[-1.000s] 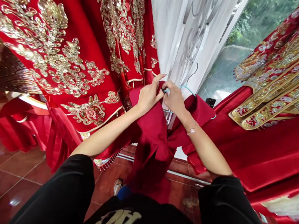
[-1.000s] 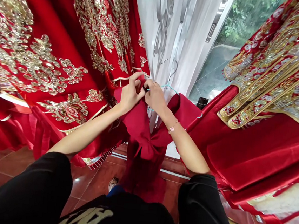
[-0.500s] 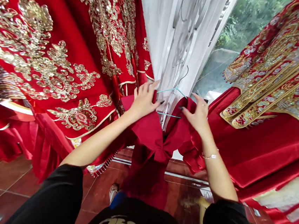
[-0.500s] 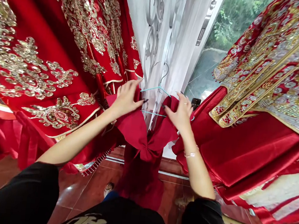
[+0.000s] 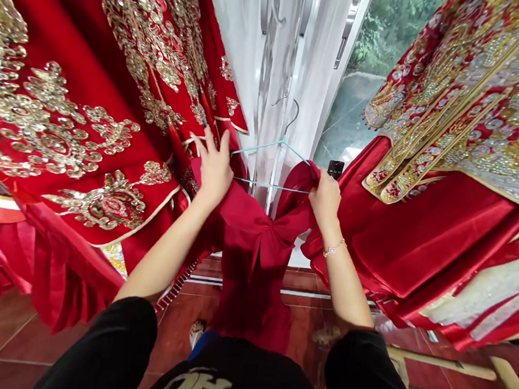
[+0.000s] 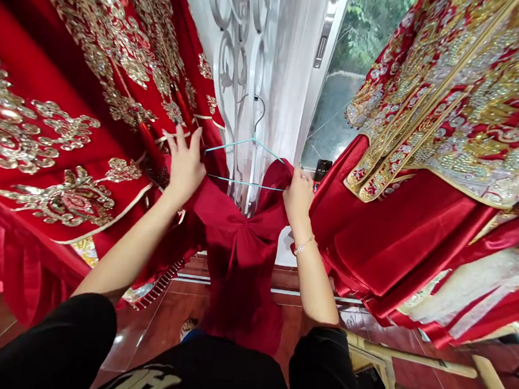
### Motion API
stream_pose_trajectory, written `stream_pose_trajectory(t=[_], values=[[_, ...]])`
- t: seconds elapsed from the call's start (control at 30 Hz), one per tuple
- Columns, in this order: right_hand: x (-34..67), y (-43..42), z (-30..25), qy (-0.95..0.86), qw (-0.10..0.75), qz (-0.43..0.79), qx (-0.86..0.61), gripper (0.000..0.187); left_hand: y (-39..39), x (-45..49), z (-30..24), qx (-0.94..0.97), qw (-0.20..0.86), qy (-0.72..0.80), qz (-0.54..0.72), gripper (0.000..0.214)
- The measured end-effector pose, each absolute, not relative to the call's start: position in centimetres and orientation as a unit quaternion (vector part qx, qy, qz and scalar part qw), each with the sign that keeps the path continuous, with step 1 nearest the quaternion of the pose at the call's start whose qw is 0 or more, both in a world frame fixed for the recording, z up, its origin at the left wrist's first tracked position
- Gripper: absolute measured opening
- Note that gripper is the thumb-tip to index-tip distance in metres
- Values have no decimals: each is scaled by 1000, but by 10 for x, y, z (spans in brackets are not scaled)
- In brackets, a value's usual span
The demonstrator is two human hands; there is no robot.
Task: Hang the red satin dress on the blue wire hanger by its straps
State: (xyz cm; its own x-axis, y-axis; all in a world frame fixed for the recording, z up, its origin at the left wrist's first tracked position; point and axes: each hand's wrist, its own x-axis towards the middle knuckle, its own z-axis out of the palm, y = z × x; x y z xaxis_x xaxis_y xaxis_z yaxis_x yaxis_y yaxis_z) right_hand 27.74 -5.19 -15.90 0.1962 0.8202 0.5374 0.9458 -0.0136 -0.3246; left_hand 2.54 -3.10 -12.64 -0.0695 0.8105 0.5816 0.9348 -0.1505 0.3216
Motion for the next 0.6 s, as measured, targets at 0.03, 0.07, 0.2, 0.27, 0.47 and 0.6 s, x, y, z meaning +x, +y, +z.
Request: stream_pose_trajectory(t=[0.03,0.07,0.2,0.27,0.47,0.6], values=[[281,-53,-157,-624,301,-99,-714,49,-29,18,-124,-671,89,-658,-328,76],[284,-53,-156,-624,283,-99,-722,46,-27,12,-122,-670,82,-671,-307,69],[292,-53,-153,-633,229,-98,-733,42,-27,3,-121,-696,52,-683,-218,54],[294,-52,-152,-640,220,-99,-730,41,-29,3,-121,-707,66,-673,-206,53],[299,-55,-140,-647,184,-104,-732,36,-36,-7,-112,-723,81,-653,-209,46],[304,-55,-134,-628,161,-115,-752,35,-32,-17,-108,-742,83,-629,-215,44]])
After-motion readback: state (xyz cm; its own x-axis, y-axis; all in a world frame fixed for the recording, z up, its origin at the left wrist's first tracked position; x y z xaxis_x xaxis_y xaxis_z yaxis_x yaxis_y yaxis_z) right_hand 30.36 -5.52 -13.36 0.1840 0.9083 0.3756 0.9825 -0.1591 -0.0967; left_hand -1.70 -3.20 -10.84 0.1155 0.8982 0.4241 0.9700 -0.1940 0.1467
